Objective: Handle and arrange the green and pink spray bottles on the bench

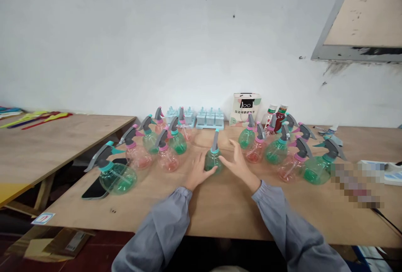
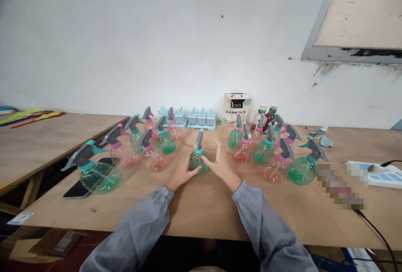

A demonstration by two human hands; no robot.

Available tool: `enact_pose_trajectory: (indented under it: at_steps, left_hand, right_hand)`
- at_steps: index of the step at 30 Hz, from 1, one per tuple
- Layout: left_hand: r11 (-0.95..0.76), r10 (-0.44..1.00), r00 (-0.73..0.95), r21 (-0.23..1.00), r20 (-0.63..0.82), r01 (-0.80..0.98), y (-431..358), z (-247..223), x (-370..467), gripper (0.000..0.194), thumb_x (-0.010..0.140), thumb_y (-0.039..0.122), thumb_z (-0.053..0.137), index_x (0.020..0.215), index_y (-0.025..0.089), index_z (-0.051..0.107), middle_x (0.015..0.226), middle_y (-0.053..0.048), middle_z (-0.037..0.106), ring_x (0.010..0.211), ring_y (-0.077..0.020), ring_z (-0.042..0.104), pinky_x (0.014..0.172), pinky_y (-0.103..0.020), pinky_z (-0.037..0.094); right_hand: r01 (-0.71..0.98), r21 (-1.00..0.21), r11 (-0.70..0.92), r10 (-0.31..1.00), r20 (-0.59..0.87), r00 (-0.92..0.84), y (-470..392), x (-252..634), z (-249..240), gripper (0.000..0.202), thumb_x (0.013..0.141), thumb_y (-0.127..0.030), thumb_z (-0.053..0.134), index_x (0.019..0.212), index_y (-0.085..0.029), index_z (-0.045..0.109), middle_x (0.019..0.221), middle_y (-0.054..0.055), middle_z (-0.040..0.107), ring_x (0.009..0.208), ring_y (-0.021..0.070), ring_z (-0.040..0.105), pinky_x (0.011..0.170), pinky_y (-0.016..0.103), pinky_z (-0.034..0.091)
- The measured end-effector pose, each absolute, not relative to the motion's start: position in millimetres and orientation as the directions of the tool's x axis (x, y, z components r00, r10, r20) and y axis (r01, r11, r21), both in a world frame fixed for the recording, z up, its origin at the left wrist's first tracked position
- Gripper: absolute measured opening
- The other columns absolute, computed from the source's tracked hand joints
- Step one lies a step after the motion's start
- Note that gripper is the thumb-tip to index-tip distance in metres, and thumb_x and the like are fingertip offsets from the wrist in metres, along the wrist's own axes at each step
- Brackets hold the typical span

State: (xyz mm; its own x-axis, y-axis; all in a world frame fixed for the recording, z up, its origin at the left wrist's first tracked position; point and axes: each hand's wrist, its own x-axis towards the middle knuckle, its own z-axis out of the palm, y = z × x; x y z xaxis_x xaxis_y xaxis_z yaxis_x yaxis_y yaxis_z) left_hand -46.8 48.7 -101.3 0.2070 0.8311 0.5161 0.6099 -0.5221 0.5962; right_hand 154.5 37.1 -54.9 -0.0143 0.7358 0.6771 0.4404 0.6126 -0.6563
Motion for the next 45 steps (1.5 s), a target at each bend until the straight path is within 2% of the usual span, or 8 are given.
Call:
enact_pose_trajectory:
  at_steps: [4,8,14,18,23,28,40,45]
  left_hand:
    - [-0.526,0.815,0.228,0.515,0.532,0.677,38,-104,-34,0.077,0.072,0.063,0.073,0.133,0.021,0.053,0.123,-0.016,0.066,0.119,-0.0370,0.060,0.100,-0.051,0.044]
    - [-0.587,0.741,0.220,0.452,0.635,0.672,38,-101,-47,0.078,0.067,0.066,0.075,0.128,0.021,0.058,0.117,-0.015,0.066,0.114,-0.0358,0.061,0.102,-0.050,0.043]
    - [-0.380,0.370,-0.495,0.615,0.786,0.691,49,-75,-113,0.056,0.078,0.052,0.068,0.121,0.020,0.053,0.132,-0.015,0.050,0.133,-0.0361,0.046,0.114,-0.056,0.035]
    - [-0.285,0.333,-0.645,0.725,0.688,0.626,58,-67,-140,0.067,0.079,0.048,0.072,0.132,0.021,0.042,0.146,-0.015,0.043,0.143,-0.0349,0.036,0.118,-0.060,0.028]
    - [-0.173,0.640,-0.595,0.846,0.486,0.505,72,-81,-144,0.053,0.080,0.051,0.070,0.116,0.017,0.053,0.118,-0.013,0.064,0.114,-0.0333,0.060,0.103,-0.055,0.044]
    - [-0.344,0.770,-0.370,0.826,0.520,0.445,77,-90,-119,0.039,0.079,0.051,0.068,0.100,0.020,0.057,0.096,-0.005,0.067,0.095,-0.0238,0.065,0.090,-0.039,0.051]
    - [-0.456,0.823,-0.167,0.807,0.543,0.375,68,-91,-84,0.031,0.081,0.044,0.067,0.100,0.021,0.058,0.102,-0.007,0.068,0.100,-0.0234,0.066,0.094,-0.039,0.052]
    - [-0.461,0.822,-0.168,0.808,0.545,0.366,67,-89,-83,0.031,0.080,0.045,0.066,0.097,0.021,0.057,0.100,-0.007,0.068,0.097,-0.0238,0.066,0.092,-0.040,0.051]
  right_hand:
    - [0.281,-0.795,0.537,0.826,0.563,0.013,54,122,-40,0.070,0.065,-0.037,0.080,0.128,-0.031,0.050,0.141,0.011,0.054,0.142,0.0399,0.040,0.118,0.055,0.032]
    - [0.220,-0.818,0.531,0.838,0.545,0.006,61,118,-38,0.047,0.072,-0.028,0.062,0.119,-0.026,0.054,0.127,0.010,0.063,0.127,0.0318,0.056,0.113,0.050,0.039]
    - [0.173,-0.848,0.502,0.860,0.511,0.008,75,128,-37,0.041,0.067,-0.027,0.059,0.108,-0.026,0.062,0.117,0.007,0.069,0.114,0.0251,0.063,0.107,0.044,0.044]
    - [0.125,-0.895,0.427,0.901,0.434,0.030,84,133,-35,0.037,0.065,-0.033,0.064,0.101,-0.025,0.067,0.113,0.007,0.072,0.107,0.0239,0.066,0.103,0.044,0.046]
    - [-0.041,-0.933,0.357,0.934,0.357,0.004,84,142,-23,0.033,0.066,-0.033,0.065,0.097,-0.026,0.072,0.099,0.002,0.077,0.106,0.0241,0.067,0.103,0.043,0.045]
    - [-0.232,-0.964,0.130,0.965,0.177,-0.192,77,153,-7,0.030,0.057,-0.031,0.066,0.085,-0.022,0.073,0.092,0.004,0.078,0.091,0.0243,0.071,0.080,0.034,0.053]
    - [-0.279,-0.949,0.144,0.971,0.190,-0.145,78,158,4,0.010,0.049,-0.030,0.055,0.057,-0.024,0.054,0.059,0.002,0.065,0.069,0.0215,0.065,0.067,0.034,0.051]
    - [-0.259,-0.963,0.076,0.951,0.149,-0.272,75,156,6,0.018,0.050,-0.027,0.054,0.064,-0.022,0.064,0.074,0.005,0.074,0.077,0.0236,0.068,0.069,0.035,0.052]
